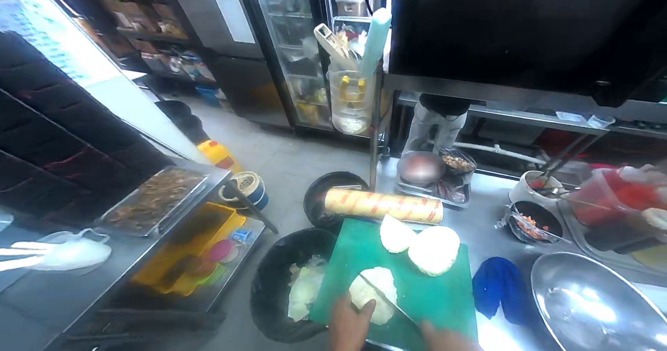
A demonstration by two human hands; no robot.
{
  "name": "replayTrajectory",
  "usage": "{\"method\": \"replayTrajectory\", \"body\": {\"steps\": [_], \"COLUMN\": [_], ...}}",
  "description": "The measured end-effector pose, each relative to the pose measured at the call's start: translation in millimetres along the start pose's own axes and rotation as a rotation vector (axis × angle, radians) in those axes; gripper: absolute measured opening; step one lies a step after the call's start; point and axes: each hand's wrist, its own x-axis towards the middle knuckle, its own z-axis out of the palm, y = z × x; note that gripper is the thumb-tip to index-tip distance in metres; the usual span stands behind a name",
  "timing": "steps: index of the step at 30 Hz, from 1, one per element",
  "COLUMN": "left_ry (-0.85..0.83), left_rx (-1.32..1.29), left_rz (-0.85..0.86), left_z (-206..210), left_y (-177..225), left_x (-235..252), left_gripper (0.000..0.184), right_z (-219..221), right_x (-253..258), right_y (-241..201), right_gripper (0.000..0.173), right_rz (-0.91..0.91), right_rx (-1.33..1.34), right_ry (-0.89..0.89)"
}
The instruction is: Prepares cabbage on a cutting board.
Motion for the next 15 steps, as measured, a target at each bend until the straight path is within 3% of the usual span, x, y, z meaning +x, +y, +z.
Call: {"method": "replayTrajectory", "body": {"steps": [6,10,12,15], "left_ry": [-0.021,0.0,0.006,-0.062], "left_rx": [-0.009,-0.057,-0.157,-0.495], "left_rz": [-0.003,-0.007,-0.009,-0.001], "left_z": [-2,4,9,12], "left_y": [-8,-17,-30,-57], "left_x": [2,-1,-2,-8], "left_gripper": [0.072,0.074,0.075,0.07], "right_z": [12,65,86,85], "right_x": [43,88,100,106], "right_y": [-33,-27,-20,-10], "right_gripper": [0.038,0.041,0.04,0.041], "right_rz": [0.049,0.058,0.059,0.019], "right_rx": [-0.013,0.043,0.079,0.098], "right_ry": [-0.019,0.011,0.041,0.062]}}
